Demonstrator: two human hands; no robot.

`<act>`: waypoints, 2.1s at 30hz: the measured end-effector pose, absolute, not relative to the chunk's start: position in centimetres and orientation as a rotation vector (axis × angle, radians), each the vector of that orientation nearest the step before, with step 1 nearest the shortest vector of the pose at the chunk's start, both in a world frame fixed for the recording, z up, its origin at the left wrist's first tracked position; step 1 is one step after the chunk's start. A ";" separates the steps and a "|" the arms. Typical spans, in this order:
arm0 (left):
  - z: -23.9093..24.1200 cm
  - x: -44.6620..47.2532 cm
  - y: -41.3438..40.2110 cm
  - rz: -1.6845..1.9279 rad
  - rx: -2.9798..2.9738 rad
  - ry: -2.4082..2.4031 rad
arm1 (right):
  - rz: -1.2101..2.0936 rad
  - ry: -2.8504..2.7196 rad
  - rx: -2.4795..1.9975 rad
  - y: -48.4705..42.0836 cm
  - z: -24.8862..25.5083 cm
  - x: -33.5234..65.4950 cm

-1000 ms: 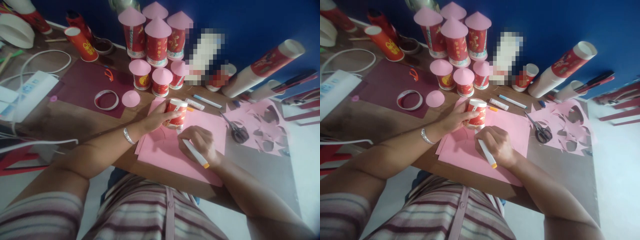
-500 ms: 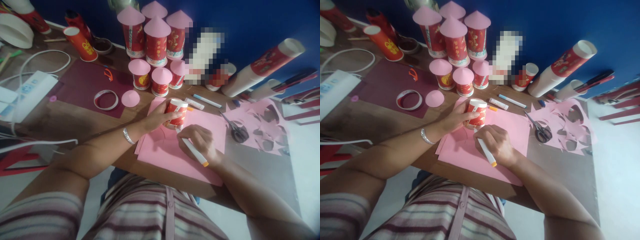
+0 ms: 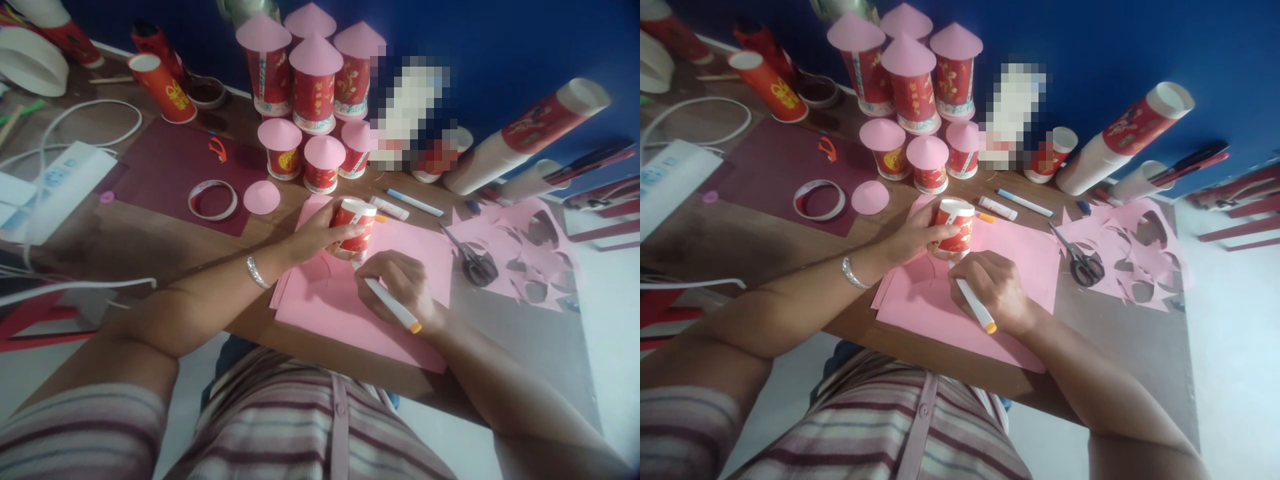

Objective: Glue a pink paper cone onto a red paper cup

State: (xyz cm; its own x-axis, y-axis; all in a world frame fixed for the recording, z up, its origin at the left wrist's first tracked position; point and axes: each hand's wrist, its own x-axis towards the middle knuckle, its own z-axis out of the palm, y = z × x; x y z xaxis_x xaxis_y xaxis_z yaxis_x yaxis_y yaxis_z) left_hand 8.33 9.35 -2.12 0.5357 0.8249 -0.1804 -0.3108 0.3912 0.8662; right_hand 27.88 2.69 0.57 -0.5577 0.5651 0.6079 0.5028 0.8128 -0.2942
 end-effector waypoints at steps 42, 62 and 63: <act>-2.8 8.9 9.9 0.936 0.951 0.654 | 0.199 -2.219 -0.556 2.8 0.6 27.5; -2.4 8.7 9.9 0.905 0.915 0.663 | -0.018 -2.237 -0.692 3.0 0.2 28.3; -2.4 8.7 9.9 0.905 0.914 0.662 | -0.019 -2.233 -0.693 3.0 0.2 28.3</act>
